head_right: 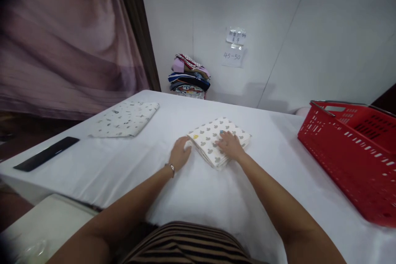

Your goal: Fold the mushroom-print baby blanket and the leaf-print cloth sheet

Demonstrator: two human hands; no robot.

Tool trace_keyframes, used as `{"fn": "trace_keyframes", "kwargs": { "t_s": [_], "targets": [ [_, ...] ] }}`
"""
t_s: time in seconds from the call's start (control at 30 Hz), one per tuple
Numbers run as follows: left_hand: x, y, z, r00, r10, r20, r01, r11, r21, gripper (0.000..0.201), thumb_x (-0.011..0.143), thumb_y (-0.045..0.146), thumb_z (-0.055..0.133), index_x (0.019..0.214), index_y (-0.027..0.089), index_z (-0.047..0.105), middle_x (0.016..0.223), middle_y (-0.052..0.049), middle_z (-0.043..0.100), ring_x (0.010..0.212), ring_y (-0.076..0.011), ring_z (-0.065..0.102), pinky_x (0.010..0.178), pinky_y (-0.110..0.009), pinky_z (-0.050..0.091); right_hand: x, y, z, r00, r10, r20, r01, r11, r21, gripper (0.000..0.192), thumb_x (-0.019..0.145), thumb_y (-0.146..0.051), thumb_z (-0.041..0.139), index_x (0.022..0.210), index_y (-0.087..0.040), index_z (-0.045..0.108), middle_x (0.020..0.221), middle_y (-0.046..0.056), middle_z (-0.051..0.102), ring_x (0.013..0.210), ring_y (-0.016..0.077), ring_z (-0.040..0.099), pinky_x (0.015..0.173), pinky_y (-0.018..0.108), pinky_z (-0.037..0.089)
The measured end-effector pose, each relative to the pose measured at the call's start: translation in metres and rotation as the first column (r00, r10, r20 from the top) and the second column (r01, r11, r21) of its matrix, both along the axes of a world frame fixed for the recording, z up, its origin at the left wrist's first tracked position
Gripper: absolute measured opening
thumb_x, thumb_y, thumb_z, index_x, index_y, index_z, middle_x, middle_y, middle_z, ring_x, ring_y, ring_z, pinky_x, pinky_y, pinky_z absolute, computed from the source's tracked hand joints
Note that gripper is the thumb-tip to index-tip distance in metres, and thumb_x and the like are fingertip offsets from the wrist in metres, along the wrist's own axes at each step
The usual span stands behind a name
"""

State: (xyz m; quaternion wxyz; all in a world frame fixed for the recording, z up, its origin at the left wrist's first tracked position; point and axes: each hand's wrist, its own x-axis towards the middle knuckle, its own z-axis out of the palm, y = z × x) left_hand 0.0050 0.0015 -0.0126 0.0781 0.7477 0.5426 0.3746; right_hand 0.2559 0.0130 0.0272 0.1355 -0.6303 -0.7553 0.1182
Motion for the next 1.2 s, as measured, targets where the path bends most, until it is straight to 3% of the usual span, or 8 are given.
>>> {"fn": "trace_keyframes", "kwargs": {
  "t_s": [0.1, 0.23, 0.37, 0.53, 0.77, 0.93, 1.07, 1.2],
  "targets": [
    [-0.019, 0.032, -0.003, 0.983, 0.166, 0.076, -0.152, 0.975, -0.160, 0.037, 0.078, 0.023, 0.049, 0.114, 0.015, 0.052, 0.117, -0.010, 0.055, 0.110, -0.0214, 0.050, 0.095, -0.037, 0.041, -0.041, -0.015, 0.005, 0.986, 0.161, -0.042, -0.164, 0.985, -0.060, 0.063, 0.085, -0.055, 0.040, 0.139, -0.024, 0.033, 0.145, 0.008, 0.032, 0.134, 0.0231, 0.023, 0.108, 0.043, 0.014],
    [-0.017, 0.057, 0.002, 0.988, 0.130, 0.079, -0.100, 0.947, -0.304, 0.046, 0.076, 0.034, 0.055, 0.117, 0.015, 0.052, 0.121, -0.011, 0.055, 0.111, -0.0226, 0.050, 0.093, -0.035, 0.040, -0.072, -0.026, 0.006, 0.983, 0.174, 0.057, -0.170, 0.982, -0.081, 0.075, 0.080, -0.050, 0.049, 0.144, -0.021, 0.020, 0.148, 0.011, 0.023, 0.135, 0.0266, 0.018, 0.106, 0.047, 0.015],
    [-0.012, 0.068, 0.010, 0.987, 0.054, 0.150, 0.009, 0.920, -0.391, 0.031, 0.077, 0.029, 0.051, 0.105, 0.020, 0.061, 0.108, -0.004, 0.064, 0.097, -0.0186, 0.056, 0.084, -0.029, 0.042, -0.070, -0.022, 0.011, 0.983, 0.168, 0.077, -0.163, 0.984, -0.068, 0.065, 0.082, -0.034, 0.047, 0.142, -0.021, 0.024, 0.142, 0.009, 0.036, 0.129, 0.0238, 0.033, 0.100, 0.037, 0.029],
    [-0.014, 0.083, 0.012, 0.969, 0.010, 0.247, 0.104, 0.890, -0.445, 0.024, 0.076, 0.026, 0.050, 0.093, 0.022, 0.067, 0.091, 0.000, 0.068, 0.083, -0.0152, 0.059, 0.075, -0.024, 0.044, -0.062, -0.013, 0.024, 0.995, 0.092, 0.048, -0.083, 0.984, -0.158, 0.057, 0.084, -0.035, 0.044, 0.139, -0.025, 0.035, 0.122, 0.005, 0.058, 0.108, 0.0232, 0.054, 0.086, 0.030, 0.040],
    [-0.018, 0.098, 0.006, 0.954, -0.012, 0.300, 0.169, 0.847, -0.504, 0.025, 0.072, 0.023, 0.053, 0.092, 0.018, 0.068, 0.091, 0.000, 0.069, 0.083, -0.0140, 0.060, 0.073, -0.020, 0.045, -0.068, -0.009, 0.034, 0.983, 0.086, 0.162, -0.057, 0.983, -0.173, 0.053, 0.084, -0.027, 0.039, 0.138, -0.025, 0.038, 0.118, 0.007, 0.061, 0.103, 0.0232, 0.057, 0.082, 0.029, 0.040],
    [-0.026, 0.095, 0.002, 0.934, -0.166, 0.316, 0.307, 0.827, -0.471, 0.031, 0.070, 0.026, 0.058, 0.099, 0.023, 0.068, 0.092, 0.003, 0.069, 0.085, -0.0141, 0.061, 0.075, -0.020, 0.046, -0.070, -0.013, 0.027, 0.962, 0.150, 0.229, -0.122, 0.984, -0.132, 0.056, 0.083, -0.025, 0.039, 0.139, -0.025, 0.034, 0.123, 0.005, 0.057, 0.105, 0.0225, 0.055, 0.083, 0.029, 0.040],
    [-0.020, 0.089, 0.003, 0.975, -0.080, 0.208, 0.170, 0.870, -0.462, 0.029, 0.074, 0.026, 0.052, 0.099, 0.021, 0.067, 0.096, 0.001, 0.069, 0.087, -0.0147, 0.060, 0.075, -0.020, 0.045, -0.075, -0.022, 0.014, 0.948, 0.190, 0.254, -0.173, 0.981, -0.088, 0.059, 0.082, -0.028, 0.043, 0.140, -0.022, 0.032, 0.137, 0.008, 0.043, 0.121, 0.0246, 0.043, 0.092, 0.033, 0.037],
    [-0.008, 0.086, 0.008, 0.995, 0.008, 0.099, 0.042, 0.869, -0.493, 0.029, 0.073, 0.024, 0.053, 0.098, 0.021, 0.066, 0.101, -0.003, 0.068, 0.092, -0.0182, 0.060, 0.076, -0.024, 0.044, -0.077, -0.030, 0.005, 0.945, 0.173, 0.279, -0.149, 0.983, -0.105, 0.067, 0.080, -0.028, 0.046, 0.142, -0.017, 0.025, 0.144, 0.013, 0.031, 0.130, 0.0273, 0.030, 0.098, 0.039, 0.032]
  ]
}}
